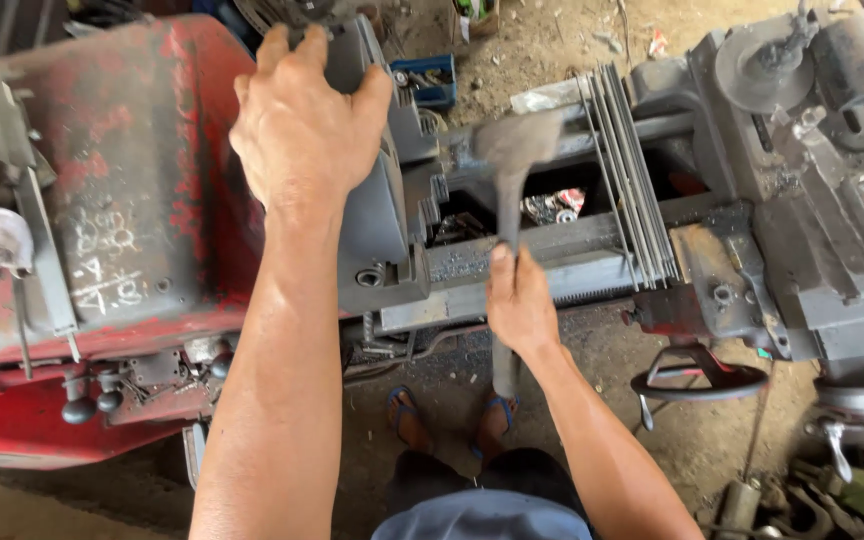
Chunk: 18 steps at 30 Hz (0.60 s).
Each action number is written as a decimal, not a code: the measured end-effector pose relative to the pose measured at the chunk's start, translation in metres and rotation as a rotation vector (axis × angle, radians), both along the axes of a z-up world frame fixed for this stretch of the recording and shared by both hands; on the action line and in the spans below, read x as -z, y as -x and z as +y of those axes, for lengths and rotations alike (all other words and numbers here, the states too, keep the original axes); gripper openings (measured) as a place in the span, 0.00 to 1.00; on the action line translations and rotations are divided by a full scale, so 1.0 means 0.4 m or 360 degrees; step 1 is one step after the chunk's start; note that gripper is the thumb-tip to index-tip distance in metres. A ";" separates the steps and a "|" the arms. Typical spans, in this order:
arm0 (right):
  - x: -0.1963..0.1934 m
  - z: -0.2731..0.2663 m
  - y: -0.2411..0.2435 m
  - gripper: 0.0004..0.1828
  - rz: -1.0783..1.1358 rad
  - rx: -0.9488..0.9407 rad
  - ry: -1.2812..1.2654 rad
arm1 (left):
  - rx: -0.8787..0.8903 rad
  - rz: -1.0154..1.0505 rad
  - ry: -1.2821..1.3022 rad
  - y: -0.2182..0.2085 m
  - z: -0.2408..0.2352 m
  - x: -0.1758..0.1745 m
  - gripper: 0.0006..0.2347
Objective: Aligning a metal workpiece in a lathe chuck using a hammer and adjusting the machine's manual controls.
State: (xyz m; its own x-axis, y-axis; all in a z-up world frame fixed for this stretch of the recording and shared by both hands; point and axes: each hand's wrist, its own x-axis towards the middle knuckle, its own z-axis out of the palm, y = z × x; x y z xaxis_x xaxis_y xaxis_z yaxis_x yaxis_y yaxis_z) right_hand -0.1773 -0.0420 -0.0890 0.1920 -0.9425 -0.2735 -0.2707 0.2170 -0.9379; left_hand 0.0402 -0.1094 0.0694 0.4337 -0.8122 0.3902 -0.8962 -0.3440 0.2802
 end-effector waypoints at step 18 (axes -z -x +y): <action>-0.034 -0.008 -0.031 0.29 0.0411 -0.0277 -0.0127 | -0.0105 0.0212 -0.0287 0.000 -0.029 -0.029 0.28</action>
State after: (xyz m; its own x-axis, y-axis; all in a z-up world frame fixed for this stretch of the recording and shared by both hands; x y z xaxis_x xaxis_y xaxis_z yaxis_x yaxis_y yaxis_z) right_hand -0.1648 -0.0454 -0.0753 0.2632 -0.8752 -0.4058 -0.5372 0.2164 -0.8152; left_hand 0.0402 -0.1211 0.0810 0.5261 -0.8318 0.1768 -0.8293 -0.4558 0.3233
